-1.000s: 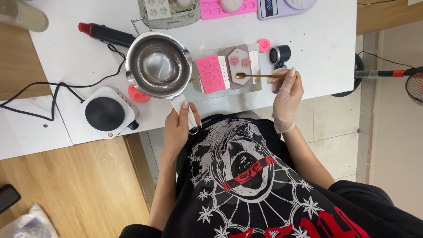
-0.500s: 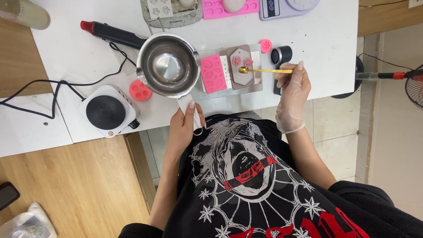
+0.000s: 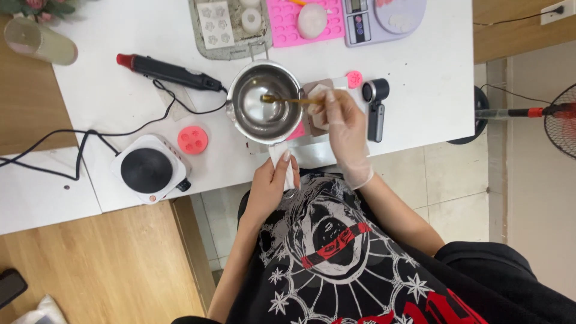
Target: Pouring melted wax into silicone flower molds and adding decorative elements.
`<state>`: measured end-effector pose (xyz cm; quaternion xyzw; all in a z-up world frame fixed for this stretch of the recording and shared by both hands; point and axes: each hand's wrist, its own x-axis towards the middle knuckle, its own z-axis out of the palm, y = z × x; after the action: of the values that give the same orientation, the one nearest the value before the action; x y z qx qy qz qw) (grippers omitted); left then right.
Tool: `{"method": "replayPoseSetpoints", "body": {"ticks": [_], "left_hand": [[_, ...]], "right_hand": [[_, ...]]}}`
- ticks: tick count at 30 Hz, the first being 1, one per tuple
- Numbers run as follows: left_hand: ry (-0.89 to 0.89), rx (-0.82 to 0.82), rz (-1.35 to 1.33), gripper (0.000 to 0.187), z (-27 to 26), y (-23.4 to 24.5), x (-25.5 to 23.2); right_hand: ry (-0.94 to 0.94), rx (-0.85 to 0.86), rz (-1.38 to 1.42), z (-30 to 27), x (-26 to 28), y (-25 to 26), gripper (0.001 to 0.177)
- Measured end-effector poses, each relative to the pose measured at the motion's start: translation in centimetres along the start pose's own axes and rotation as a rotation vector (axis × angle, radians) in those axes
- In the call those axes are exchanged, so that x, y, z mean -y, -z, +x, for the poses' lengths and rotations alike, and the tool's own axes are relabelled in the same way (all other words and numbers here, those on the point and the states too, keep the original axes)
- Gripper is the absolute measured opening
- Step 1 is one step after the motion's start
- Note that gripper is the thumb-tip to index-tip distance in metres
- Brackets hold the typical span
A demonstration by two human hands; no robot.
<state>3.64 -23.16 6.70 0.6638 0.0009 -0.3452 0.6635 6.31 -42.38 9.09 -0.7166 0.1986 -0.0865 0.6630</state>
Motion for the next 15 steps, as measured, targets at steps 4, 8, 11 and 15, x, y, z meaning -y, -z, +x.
{"method": "replayPoseSetpoints", "body": {"ticks": [4, 8, 11, 15], "left_hand": [[-0.02, 0.027, -0.056, 0.041, 0.4, 0.1, 0.0], [-0.033, 0.009, -0.075, 0.043, 0.6, 0.6, 0.4], [-0.02, -0.043, -0.076, 0.043, 0.5, 0.6, 0.6], [0.031, -0.145, -0.071, 0.043, 0.3, 0.4, 0.4]], "right_hand": [[-0.089, 0.09, 0.124, 0.4, 0.3, 0.1, 0.027], [0.017, 0.127, 0.078, 2.8, -0.1, 2.7, 0.027], [0.004, 0.017, -0.089, 7.1, -0.4, 6.7, 0.026], [0.087, -0.156, -0.525, 15.3, -4.7, 13.5, 0.027]]}}
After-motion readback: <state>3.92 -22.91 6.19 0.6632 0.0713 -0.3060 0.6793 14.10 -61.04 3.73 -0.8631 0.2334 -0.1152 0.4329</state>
